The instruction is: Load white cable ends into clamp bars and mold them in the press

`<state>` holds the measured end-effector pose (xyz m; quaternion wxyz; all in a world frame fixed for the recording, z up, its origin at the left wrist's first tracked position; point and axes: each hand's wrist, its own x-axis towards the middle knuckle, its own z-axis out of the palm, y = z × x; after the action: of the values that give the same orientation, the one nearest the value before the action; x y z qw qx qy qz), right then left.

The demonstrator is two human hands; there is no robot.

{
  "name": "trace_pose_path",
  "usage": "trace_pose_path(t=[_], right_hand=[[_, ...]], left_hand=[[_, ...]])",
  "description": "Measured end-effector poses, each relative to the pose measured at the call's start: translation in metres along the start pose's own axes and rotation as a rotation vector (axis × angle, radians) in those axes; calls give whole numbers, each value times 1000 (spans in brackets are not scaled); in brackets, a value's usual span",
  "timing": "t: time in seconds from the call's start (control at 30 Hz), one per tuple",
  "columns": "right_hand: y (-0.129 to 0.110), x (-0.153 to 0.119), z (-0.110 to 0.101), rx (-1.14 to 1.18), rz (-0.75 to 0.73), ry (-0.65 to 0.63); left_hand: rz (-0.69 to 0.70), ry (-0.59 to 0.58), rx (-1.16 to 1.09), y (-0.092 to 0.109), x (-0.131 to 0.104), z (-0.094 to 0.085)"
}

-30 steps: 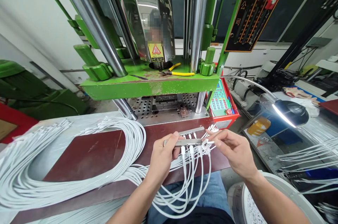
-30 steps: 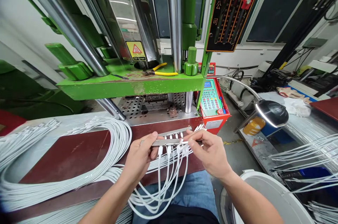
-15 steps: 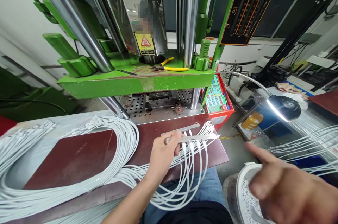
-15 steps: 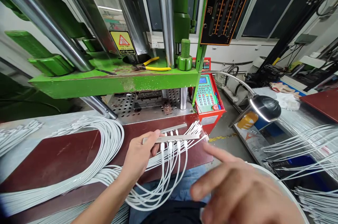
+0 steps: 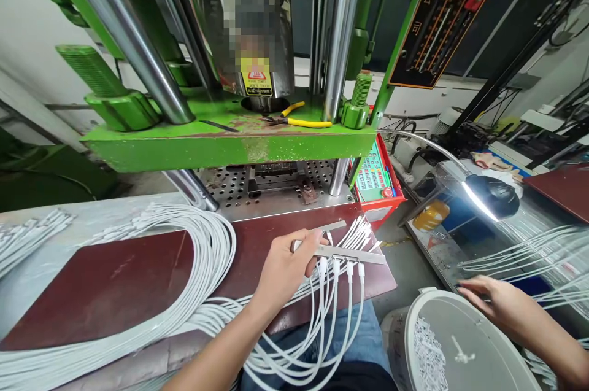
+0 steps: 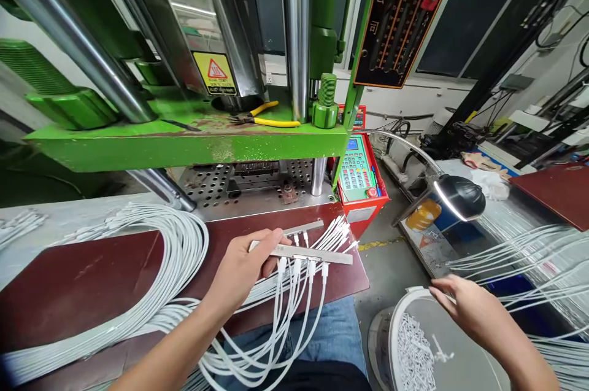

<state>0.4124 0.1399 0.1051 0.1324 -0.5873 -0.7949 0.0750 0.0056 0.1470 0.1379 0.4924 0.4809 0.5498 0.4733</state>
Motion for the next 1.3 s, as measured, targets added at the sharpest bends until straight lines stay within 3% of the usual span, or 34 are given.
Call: trace_pose_path(t=[0.03,0.2,0.27,0.33,0.4,0.47,0.53,0.6,0.67,0.7,0.77,0.9,1.17,1.3], right_hand=[[-20,8,-4,23,-40,-87],[-153,74,-10,317,-266,-92],[-187,96,0,429,-369,-156],[-206,111,12,513,-440,-204],[-213,123,21,533,-470,-208],[-216,134,24,529,-478,-190],[-218,144,23,562,-485,-182],[-220,154,18,616,-490,-180],[-222,164,14,647,-484,-191],[-222,169,13,648,-477,-203],[-223,178,12,628,-442,-229],[-229,196,16,564,-352,-200],[-260,219,30,557,-381,-236],[-273,228,42,611,-386,-313]], left_hand=[[2,-22,12,1,1,3],[28,-66,49,7,2,12],[47,-40,33,7,4,9],[36,15,-17,5,6,3],[11,77,-97,2,7,-4],[-19,62,-233,-2,4,-7],[-105,-87,-400,-9,-4,-4],[-238,-336,-519,-17,-15,6],[-327,-564,-533,-26,-26,16],[-330,-623,-504,-29,-30,20],[-274,-587,-430,-32,-35,24],[-183,-367,-446,-28,-35,19],[-243,-266,-641,-19,-41,1],[-267,-208,-713,-20,-47,-11]])
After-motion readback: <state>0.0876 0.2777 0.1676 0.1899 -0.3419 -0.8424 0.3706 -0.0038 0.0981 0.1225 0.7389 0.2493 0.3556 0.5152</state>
